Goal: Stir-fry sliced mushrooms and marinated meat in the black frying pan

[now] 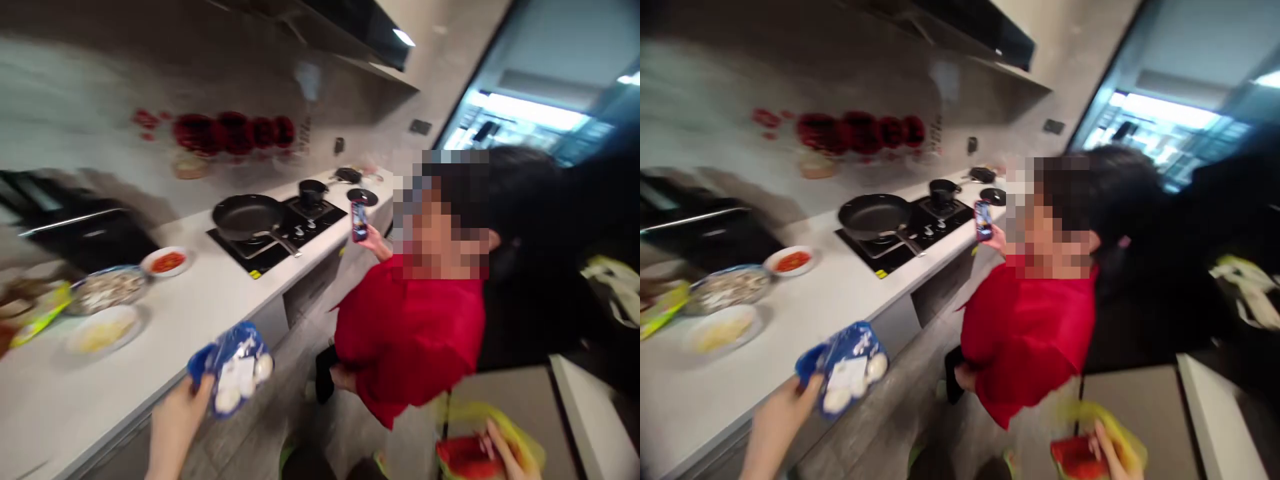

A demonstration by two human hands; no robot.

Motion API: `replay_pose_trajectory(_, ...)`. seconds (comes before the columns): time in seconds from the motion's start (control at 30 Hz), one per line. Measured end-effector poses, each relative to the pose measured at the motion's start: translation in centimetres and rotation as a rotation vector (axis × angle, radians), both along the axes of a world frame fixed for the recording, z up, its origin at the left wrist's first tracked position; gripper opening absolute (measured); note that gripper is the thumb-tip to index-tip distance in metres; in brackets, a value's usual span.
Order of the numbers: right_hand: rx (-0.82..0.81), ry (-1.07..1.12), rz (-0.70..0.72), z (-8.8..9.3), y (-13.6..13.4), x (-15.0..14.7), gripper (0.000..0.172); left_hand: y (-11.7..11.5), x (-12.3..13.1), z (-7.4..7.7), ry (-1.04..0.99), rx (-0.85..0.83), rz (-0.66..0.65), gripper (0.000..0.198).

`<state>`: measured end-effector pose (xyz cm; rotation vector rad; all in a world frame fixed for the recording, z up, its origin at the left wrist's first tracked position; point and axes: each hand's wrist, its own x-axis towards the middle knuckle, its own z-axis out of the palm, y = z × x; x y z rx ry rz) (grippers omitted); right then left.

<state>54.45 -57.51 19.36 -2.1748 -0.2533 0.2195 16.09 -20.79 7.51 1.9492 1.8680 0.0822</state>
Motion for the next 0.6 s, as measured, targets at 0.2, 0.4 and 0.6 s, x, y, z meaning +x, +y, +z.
replay_pose_trajectory(0.2,0.182,0.119,-0.065,-4.3,-16.5,0.3,0.043,-22.4,11.3,1.8,-0.151,-0.428,-0.503,0.020)
replay_pose_trajectory(0.4,0.183,0.315,0.128,-3.6,-21.6,9.5,0.043,-38.8,31.3,5.7,-0.300,-0.514,-1.009,0.026)
replay_pose_trajectory(0.6,0.299,0.412,0.371,0.0,-21.7,22.2,0.034,-39.4,49.1,9.6,-0.414,-0.458,-1.079,0.026)
